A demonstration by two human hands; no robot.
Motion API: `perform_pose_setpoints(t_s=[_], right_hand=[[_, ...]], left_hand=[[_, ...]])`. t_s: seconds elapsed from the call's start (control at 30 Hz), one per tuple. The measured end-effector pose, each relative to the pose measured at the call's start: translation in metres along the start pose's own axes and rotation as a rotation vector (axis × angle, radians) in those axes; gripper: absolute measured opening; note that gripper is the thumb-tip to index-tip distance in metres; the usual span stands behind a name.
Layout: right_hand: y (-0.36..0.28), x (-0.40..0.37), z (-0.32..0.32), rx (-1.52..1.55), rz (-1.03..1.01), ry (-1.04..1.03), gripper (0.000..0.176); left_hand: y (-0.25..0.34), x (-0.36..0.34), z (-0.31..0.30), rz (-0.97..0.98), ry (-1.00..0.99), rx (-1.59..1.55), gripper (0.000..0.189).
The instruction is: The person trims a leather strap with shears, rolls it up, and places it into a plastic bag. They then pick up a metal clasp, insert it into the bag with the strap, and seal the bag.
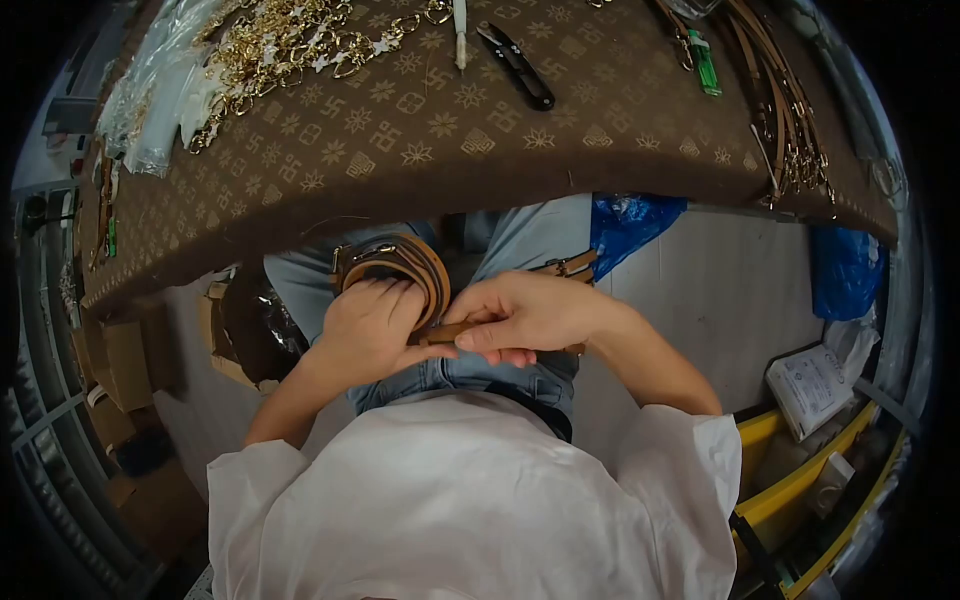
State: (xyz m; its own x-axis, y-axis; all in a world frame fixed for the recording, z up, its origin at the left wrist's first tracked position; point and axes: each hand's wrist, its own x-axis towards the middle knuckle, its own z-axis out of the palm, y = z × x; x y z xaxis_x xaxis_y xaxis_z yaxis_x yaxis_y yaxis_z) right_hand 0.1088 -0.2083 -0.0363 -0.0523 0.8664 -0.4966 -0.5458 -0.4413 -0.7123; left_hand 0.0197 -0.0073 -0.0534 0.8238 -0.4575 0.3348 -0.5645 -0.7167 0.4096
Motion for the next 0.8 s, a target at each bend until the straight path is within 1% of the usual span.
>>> perform_pose_setpoints(t_s=[0.07,0.1,0.13,0.2,0.23,0.3,0.33,0.4,0.43,0.5,0.6,0.8], right_hand=[[-0.009,-0.012,0.003,-0.382,-0.077,0.289,0.020],[-0.001,-0.013,-0.002,-0.673,-0.368,0.406,0.019],[0.000,-0.015,-0.004,-0.671,-0.358,0.411,0.019],[-0.001,-0.020,-0.005,-1.078,-0.562,0.606,0.019],[0.000,-0.020,-0.006,-1.078,-0.556,0.606,0.019],[0.004,-0.019,-0.007,-1.017,-0.601,0.486,0.015],[0.001,-0.021,-0.006,-1.012,-0.596,0.484,0.015],[-0.011,-0.027,-0.004,-0.445,-0.289,0.212,0.015],[-0.009,-0.026,-0.004,-0.441,-0.286,0.209,0.015],[-0.004,-0.022,-0.004,-0.228,-0.368,0.137,0.019],[-0.005,-0.023,-0.004,-0.131,-0.335,0.099,0.023],[-0.003,-0.023,-0.003,-0.113,-0.372,0.109,0.023]], left_hand=[[-0.001,-0.006,-0.010,-0.271,-0.319,-0.143,0.062],[-0.002,-0.003,-0.019,-0.351,-0.356,-0.282,0.047],[-0.007,-0.003,-0.025,-0.348,-0.356,-0.293,0.047],[-0.020,-0.009,-0.037,-0.529,-0.561,-0.619,0.034],[-0.027,-0.014,-0.041,-0.528,-0.562,-0.625,0.034],[-0.038,-0.025,-0.048,-0.648,-0.698,-1.136,0.034],[-0.044,-0.031,-0.048,-0.652,-0.700,-1.142,0.034],[-0.053,-0.040,-0.044,-0.513,-0.637,-1.576,0.034],[-0.056,-0.044,-0.045,-0.517,-0.636,-1.580,0.034],[-0.059,-0.045,-0.049,-0.489,-0.657,-1.612,0.037],[-0.059,-0.045,-0.049,-0.456,-0.634,-1.648,0.039],[-0.059,-0.046,-0.048,-0.455,-0.635,-1.656,0.042]])
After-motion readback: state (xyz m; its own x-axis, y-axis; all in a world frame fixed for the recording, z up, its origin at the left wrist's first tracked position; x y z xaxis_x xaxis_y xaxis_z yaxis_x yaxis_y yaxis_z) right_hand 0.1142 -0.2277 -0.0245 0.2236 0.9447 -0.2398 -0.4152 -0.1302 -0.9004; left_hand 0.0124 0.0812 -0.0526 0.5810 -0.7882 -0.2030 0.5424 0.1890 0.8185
